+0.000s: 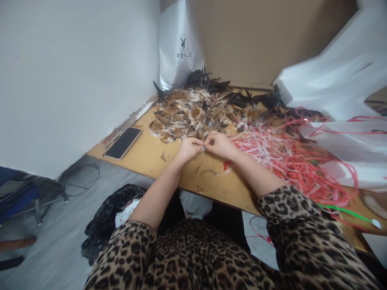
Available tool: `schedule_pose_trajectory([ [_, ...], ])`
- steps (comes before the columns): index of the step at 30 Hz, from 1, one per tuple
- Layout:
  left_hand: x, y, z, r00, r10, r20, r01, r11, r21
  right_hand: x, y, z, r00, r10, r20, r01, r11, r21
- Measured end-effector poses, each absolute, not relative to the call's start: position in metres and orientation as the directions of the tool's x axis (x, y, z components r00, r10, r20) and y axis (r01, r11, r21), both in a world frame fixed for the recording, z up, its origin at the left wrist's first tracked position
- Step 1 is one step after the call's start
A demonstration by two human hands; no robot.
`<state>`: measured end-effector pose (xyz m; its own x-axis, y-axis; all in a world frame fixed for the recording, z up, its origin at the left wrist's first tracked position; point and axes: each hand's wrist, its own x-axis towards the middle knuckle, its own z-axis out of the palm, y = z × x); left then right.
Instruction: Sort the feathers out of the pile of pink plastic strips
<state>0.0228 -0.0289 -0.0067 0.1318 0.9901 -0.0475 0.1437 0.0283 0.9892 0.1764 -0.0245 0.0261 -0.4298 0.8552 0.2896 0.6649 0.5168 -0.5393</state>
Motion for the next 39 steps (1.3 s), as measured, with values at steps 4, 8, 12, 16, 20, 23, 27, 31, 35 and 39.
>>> schedule_pose_trajectory([
  [4, 0.023, -0.028, -0.01, 0.102, 0.991, 0.092, 0.283, -0.117, 0.952, 0.175, -0.024, 0.026, -0.38, 0.904, 0.194, 0.642, 0.409, -0.649],
  [8, 0.022, -0.029, -0.008, 0.12, 0.991, 0.062, 0.242, -0.09, 0.966, 0.181, -0.018, 0.027, -0.395, 0.902, 0.172, 0.484, 0.364, -0.796],
  [12, 0.02, -0.03, -0.006, 0.174, 0.982, 0.07, 0.199, -0.105, 0.974, 0.188, -0.012, 0.025, -0.45, 0.87, 0.204, 0.376, 0.391, -0.84],
  [16, 0.019, -0.031, -0.004, 0.212, 0.975, 0.061, 0.091, -0.082, 0.992, 0.19, -0.01, 0.02, -0.514, 0.831, 0.214, 0.419, 0.461, -0.782],
  [20, 0.019, -0.033, -0.001, 0.24, 0.97, 0.035, 0.063, -0.051, 0.997, 0.19, -0.012, 0.019, -0.549, 0.807, 0.22, 0.471, 0.516, -0.715],
  [23, 0.019, -0.033, 0.001, 0.251, 0.968, 0.023, 0.057, -0.038, 0.998, 0.19, -0.014, 0.022, -0.546, 0.8, 0.248, 0.507, 0.551, -0.662],
  [27, 0.018, -0.031, 0.0, 0.256, 0.967, 0.009, 0.034, -0.018, 0.999, 0.189, -0.017, 0.024, -0.538, 0.795, 0.281, 0.553, 0.585, -0.593],
  [31, 0.017, -0.032, 0.001, 0.251, 0.968, -0.009, 0.005, 0.009, 1.0, 0.188, -0.019, 0.025, -0.529, 0.805, 0.269, 0.561, 0.569, -0.601],
  [35, 0.016, -0.033, 0.004, 0.215, 0.975, -0.056, -0.012, 0.06, 0.998, 0.187, -0.02, 0.027, -0.528, 0.796, 0.296, 0.527, 0.58, -0.621],
  [39, 0.014, -0.031, 0.005, 0.177, 0.978, -0.108, -0.031, 0.115, 0.993, 0.185, -0.021, 0.027, -0.552, 0.744, 0.376, 0.487, 0.654, -0.579],
])
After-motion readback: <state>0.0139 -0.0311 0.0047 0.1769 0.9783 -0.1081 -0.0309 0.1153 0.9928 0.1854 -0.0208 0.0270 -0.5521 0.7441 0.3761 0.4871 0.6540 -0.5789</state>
